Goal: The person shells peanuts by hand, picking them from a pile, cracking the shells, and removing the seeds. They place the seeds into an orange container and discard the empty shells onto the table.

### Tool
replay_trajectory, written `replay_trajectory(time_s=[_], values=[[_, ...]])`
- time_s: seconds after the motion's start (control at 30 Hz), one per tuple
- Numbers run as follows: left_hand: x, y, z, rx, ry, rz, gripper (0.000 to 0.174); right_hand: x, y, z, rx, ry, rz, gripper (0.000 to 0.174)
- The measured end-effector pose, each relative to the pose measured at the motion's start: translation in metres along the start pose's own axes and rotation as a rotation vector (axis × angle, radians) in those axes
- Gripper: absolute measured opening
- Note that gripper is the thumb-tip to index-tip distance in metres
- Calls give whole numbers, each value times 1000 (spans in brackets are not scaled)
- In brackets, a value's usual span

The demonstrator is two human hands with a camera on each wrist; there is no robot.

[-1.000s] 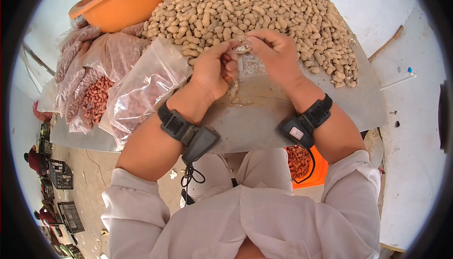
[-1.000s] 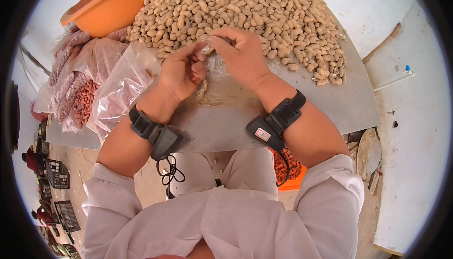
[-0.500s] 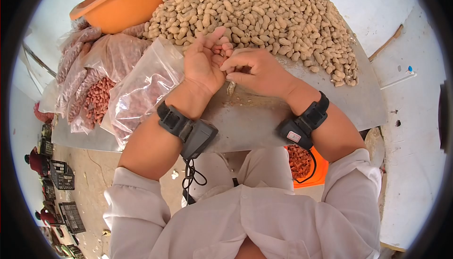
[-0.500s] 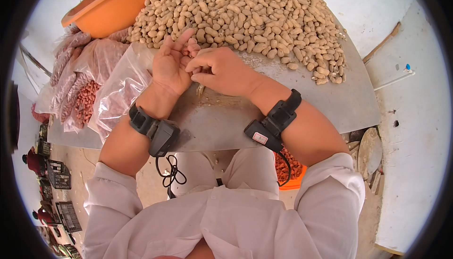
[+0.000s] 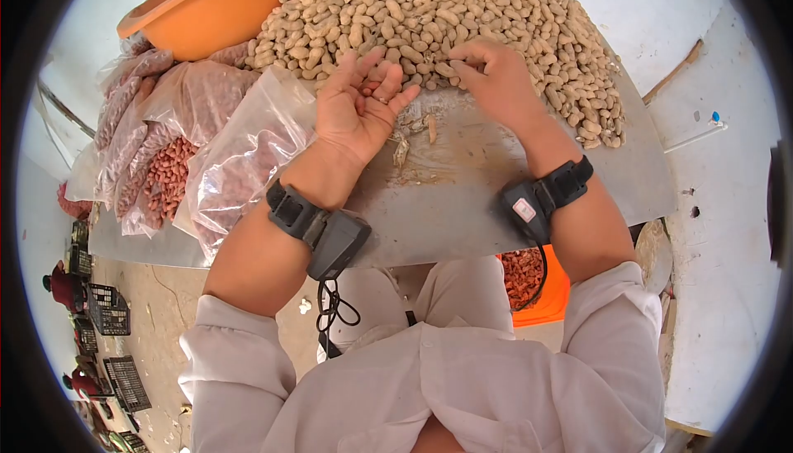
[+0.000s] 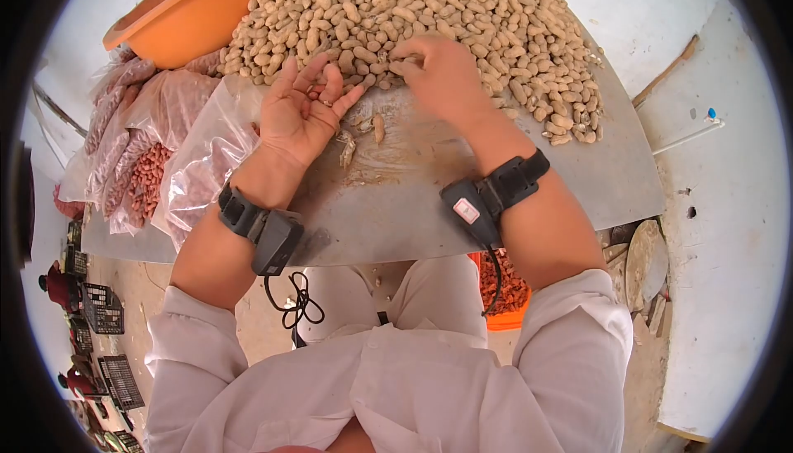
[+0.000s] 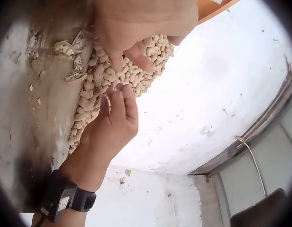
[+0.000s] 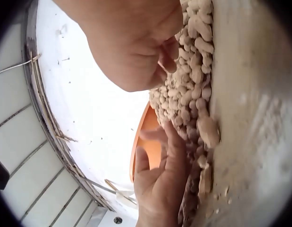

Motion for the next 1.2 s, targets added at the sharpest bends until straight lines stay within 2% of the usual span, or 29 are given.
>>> replay_trajectory(time_s=[0.07, 0.17, 0.27, 0.47, 0.57, 0.67, 0.77, 0.87, 0.97, 1.07, 1.2], values=[[-1, 1, -3, 20, -6, -6, 45, -10, 3, -2, 107, -241, 34, 19], [-1, 0, -3, 94, -87, -48, 47, -20, 2, 6, 90, -193, -22, 21], [-2, -6, 4, -10, -69, -18, 49, -18, 2, 14, 116, -236, -79, 21], [-1, -5, 6, 71, -69, -8, 54, -8, -2, 24, 119, -387, -195, 22], [0, -11, 11, 45, -74, -29, 54, -6, -3, 29, 137, -418, -233, 22], [2, -9, 8, 52, -95, -50, 53, -5, -2, 28, 168, -406, -212, 21], [1, -7, 6, 46, -92, -45, 43, -4, -1, 27, 142, -375, -265, 19], [6, 10, -11, 163, 61, -153, 30, -6, 3, 22, 110, -18, -32, 18], [10, -7, 3, 67, 327, -43, 22, -2, -1, 20, 190, 580, 140, 21], [12, -14, 16, 126, 575, 100, 20, 6, -5, 24, 245, 729, 202, 24], [13, -14, 15, 88, 622, 148, 21, 17, -10, 24, 251, 696, 177, 24]])
Point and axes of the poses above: each hand's wrist, its own y-axis towards the middle knuckle, its own z-axis out of the palm, x = y × z, the point moved 5 cm from there along y, towards the middle knuckle, and after that the axes turned 3 degrees about -x, right-handed, at the moved point
